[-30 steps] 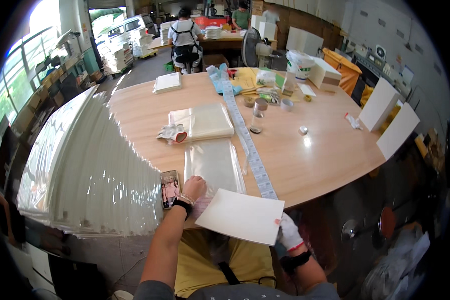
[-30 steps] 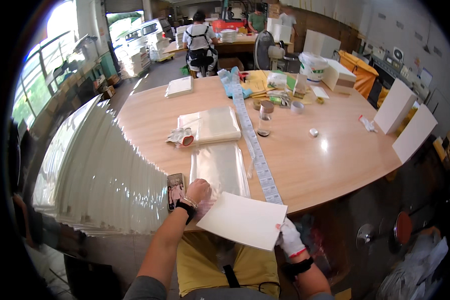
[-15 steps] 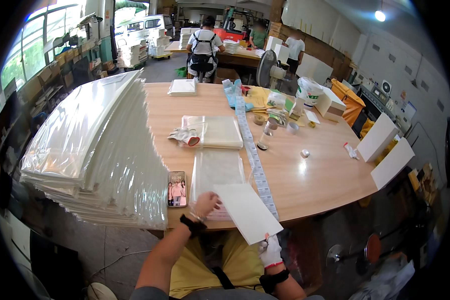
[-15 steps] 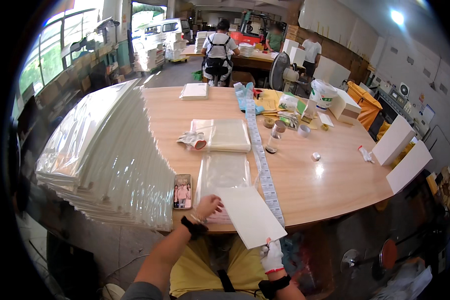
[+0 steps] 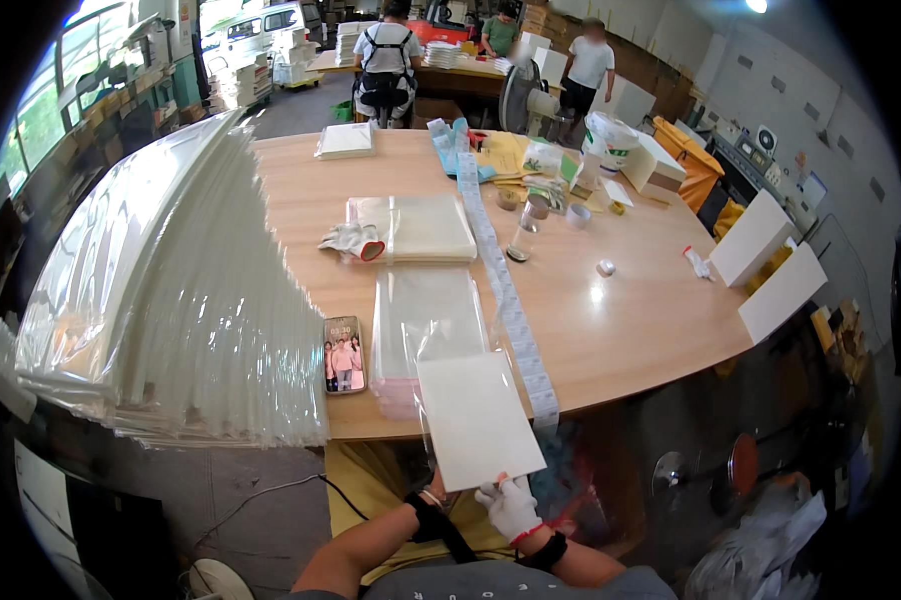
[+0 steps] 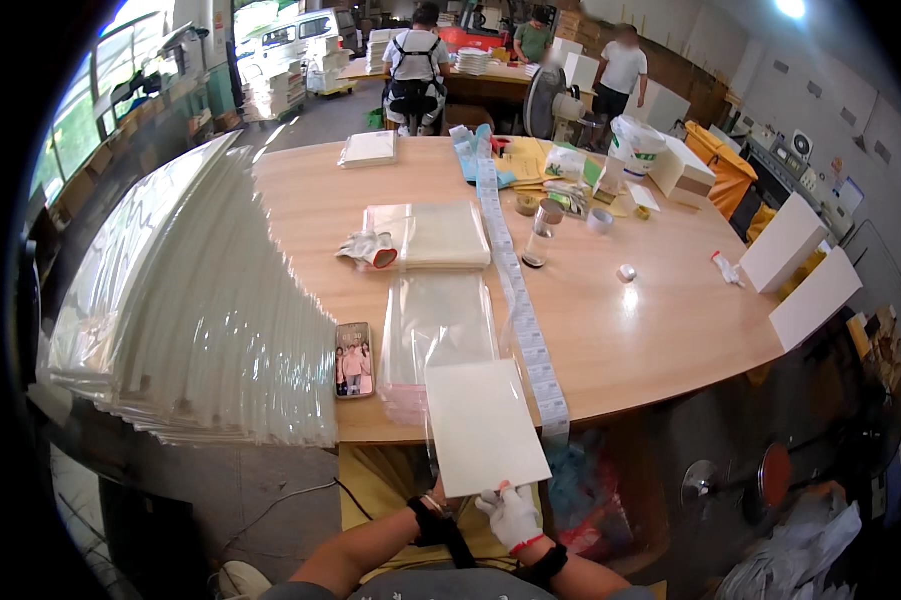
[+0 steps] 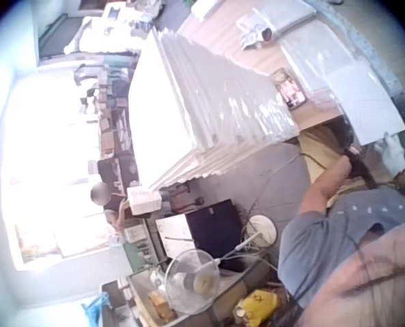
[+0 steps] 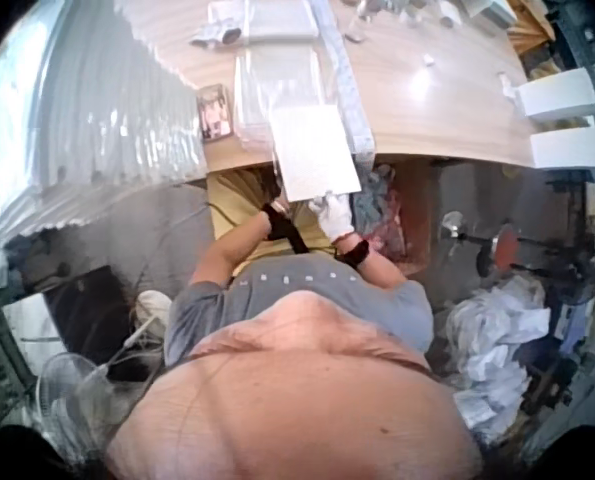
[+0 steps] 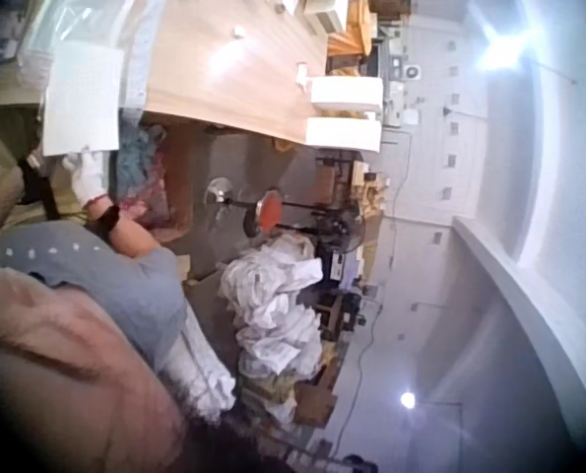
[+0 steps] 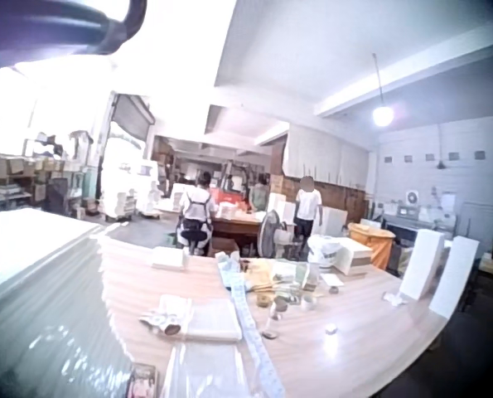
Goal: The person takes a stack of white paper sheets, inserts them into a clear plastic bag, removes an adhesive strip to seal the bag, and places the finished package onto a large stack.
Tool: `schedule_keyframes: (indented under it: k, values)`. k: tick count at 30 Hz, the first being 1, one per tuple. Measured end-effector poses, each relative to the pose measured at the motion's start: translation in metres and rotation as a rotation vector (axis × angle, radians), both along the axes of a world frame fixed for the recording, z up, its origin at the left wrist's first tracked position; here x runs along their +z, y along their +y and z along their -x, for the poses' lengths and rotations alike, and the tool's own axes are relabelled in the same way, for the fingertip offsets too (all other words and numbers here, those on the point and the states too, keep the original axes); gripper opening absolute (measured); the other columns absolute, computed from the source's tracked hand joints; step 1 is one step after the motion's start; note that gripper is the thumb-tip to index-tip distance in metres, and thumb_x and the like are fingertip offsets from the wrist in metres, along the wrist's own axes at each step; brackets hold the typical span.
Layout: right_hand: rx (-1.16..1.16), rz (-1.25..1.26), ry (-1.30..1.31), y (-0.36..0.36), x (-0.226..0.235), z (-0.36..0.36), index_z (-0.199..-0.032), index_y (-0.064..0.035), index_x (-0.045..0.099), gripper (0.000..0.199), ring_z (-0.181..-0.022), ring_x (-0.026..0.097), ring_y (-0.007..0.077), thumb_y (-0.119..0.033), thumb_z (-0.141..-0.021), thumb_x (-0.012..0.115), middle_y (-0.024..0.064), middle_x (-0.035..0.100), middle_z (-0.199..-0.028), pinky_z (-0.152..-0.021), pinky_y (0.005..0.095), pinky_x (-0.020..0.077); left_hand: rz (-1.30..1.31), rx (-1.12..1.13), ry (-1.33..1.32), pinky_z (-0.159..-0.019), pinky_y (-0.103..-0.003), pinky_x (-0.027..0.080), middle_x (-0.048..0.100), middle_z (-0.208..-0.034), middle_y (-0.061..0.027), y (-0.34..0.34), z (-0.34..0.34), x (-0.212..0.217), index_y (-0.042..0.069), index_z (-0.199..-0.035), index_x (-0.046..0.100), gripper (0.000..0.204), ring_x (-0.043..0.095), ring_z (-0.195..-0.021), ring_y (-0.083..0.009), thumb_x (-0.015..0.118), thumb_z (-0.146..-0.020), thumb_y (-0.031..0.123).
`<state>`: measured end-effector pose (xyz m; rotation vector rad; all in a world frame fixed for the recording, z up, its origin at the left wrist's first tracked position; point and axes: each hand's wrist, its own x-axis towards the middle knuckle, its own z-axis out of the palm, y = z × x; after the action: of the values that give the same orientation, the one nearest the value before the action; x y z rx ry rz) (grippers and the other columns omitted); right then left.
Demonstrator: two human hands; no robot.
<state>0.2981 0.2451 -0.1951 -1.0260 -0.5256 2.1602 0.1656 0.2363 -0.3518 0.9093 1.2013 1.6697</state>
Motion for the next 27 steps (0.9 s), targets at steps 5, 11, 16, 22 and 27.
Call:
schedule_keyframes:
  k: [5, 11, 16, 22, 27]
  values:
    - [-0.005, -0.094, 0.266, 0.043, -0.054, 0.045, -0.104, -0.0082, 0.045, 0.015, -0.095, 0.056, 0.0274, -0.015, -0.091, 0.044, 0.0068, 0.052, -0.092, -0.084, 0.0467, 0.0463, 0.226, 0.032, 0.077, -0.079, -0.031, 0.047, 0.056, -0.109, -0.0083, -0.006, 0.001, -0.013, 0.004, -0.109, 0.054, 0.023, 0.055, -0.098, -0.0188, 0.048, -0.091, 0.016]
    - [0.22, -0.144, 0.303, 0.072, -0.047, 0.03, -0.112, -0.0041, 0.044, 0.027, -0.1, 0.055, 0.0303, -0.018, -0.089, 0.047, 0.0179, 0.053, -0.112, -0.084, 0.0468, 0.046, 0.335, 0.167, -0.273, -0.061, -0.021, 0.044, 0.057, -0.095, 0.0006, -0.018, 0.015, 0.049, 0.004, -0.108, 0.052, 0.027, 0.052, -0.077, -0.0064, 0.058, -0.087, 0.02]
    - [0.754, -0.356, -0.49, 0.067, -0.006, 0.024, -0.091, -0.0027, 0.056, 0.017, -0.068, 0.06, 0.021, -0.019, -0.087, 0.052, 0.0099, 0.061, -0.083, -0.056, 0.033, 0.0488, 0.517, 0.046, -0.221, -0.07, -0.023, 0.043, 0.061, -0.099, -0.0007, -0.05, 0.058, 0.06, 0.005, -0.108, 0.061, 0.035, 0.052, -0.083, -0.0081, 0.048, -0.092, 0.033]
    - [0.637, -1.584, -0.73, 0.043, -0.008, 0.084, -0.076, -0.0034, 0.055, 0.01, -0.078, 0.054, 0.033, -0.013, -0.074, 0.057, 0.0141, 0.054, -0.079, -0.068, 0.0387, 0.0457, 0.566, 0.018, -0.36, -0.075, -0.031, 0.046, 0.061, -0.101, -0.0057, -0.057, 0.058, 0.066, 0.002, -0.103, 0.061, 0.037, 0.057, -0.092, -0.0138, 0.042, -0.093, 0.032]
    - [0.774, -1.688, -0.262, 0.068, -0.013, 0.083, -0.077, -0.003, 0.054, 0.012, -0.076, 0.054, 0.03, -0.015, -0.075, 0.058, 0.0129, 0.051, -0.078, -0.067, 0.0384, 0.0458, 0.475, 0.134, -0.692, -0.071, -0.03, 0.049, 0.063, -0.092, -0.0079, -0.064, 0.061, 0.007, 0.0, -0.096, 0.059, 0.034, 0.062, -0.083, -0.018, 0.038, -0.089, 0.026]
